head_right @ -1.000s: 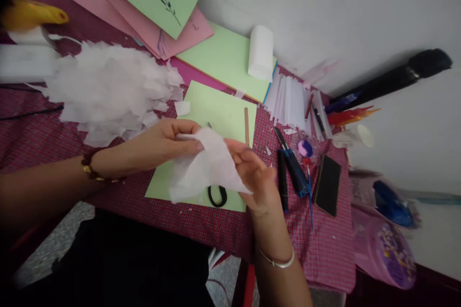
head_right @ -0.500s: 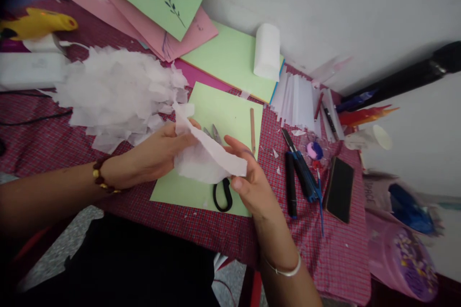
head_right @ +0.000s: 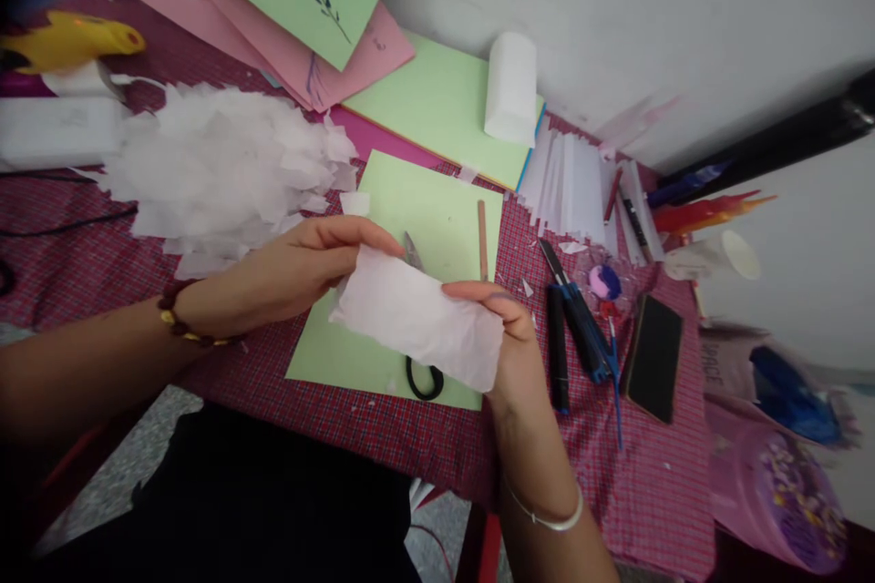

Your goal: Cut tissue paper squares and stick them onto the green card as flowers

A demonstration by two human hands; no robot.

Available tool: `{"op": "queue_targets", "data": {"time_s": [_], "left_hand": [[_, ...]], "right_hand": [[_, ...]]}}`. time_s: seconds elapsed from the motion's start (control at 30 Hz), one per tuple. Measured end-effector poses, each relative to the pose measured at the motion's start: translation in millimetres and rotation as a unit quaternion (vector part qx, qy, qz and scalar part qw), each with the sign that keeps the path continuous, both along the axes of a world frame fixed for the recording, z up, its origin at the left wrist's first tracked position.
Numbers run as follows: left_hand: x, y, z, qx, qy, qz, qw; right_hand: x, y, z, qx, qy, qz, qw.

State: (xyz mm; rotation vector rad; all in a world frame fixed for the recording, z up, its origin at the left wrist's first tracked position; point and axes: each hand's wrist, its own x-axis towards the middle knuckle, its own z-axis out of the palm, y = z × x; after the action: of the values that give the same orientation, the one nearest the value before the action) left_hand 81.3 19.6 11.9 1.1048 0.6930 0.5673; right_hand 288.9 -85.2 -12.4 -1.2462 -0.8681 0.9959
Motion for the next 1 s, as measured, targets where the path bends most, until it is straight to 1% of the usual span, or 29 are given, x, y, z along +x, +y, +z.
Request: {"op": "queue_targets", "data": {"time_s": [0.07,0.13,0.3,0.43,0.53,0.67,0.73,0.83,0.9,1.0], "left_hand": [[-0.6,1.7,-0.1,-0.015,-0.015,0.005,1.0],[-1.2,2.7,-0.8,-0.029,-0.022,0.005,0.999],[-1.1,3.1,-1.4,-0.062,-0.029,0.0,0.998],[-0.2,3.7,-2.0,-0.084,-0.051,0.002,0.995],[-0.9,5.1,-2.6,-0.079,-0.054,0.003,0.995],[-3.1,7.4,-4.2,-0.039,-0.065,-0.01,0.997],[-3.7,8.0,-5.3,-0.016,-0.076,-0.01,0.997],[-3.0,7.4,-7.3,0.0,-0.08,0.001,0.997],[-1.7,6.4,-8.9,-0.003,-0.072,0.003,0.997],[0.3,5.8,-10.9,-0.035,-0.035,-0.013,0.999]], "right_hand": [[0.9,-0.8,3.9,-0.038,0.024,-0.003,0.999],[2.2,-1.0,6.9,-0.059,0.039,0.016,0.997],[3.4,-0.4,11.2,-0.051,0.036,0.053,0.997],[0.3,0.1,16.0,-0.047,0.02,0.075,0.996],[-1.9,0.8,18.9,-0.046,0.008,0.079,0.996],[-1.5,1.6,18.2,-0.05,-0.009,0.089,0.995],[0.2,1.5,15.9,-0.048,-0.031,0.092,0.994],[2.5,1.0,12.2,-0.045,-0.079,0.071,0.993],[2.4,0.8,11.4,-0.033,-0.122,0.071,0.989],[0.7,1.7,10.9,0.001,-0.204,0.099,0.974]]}}
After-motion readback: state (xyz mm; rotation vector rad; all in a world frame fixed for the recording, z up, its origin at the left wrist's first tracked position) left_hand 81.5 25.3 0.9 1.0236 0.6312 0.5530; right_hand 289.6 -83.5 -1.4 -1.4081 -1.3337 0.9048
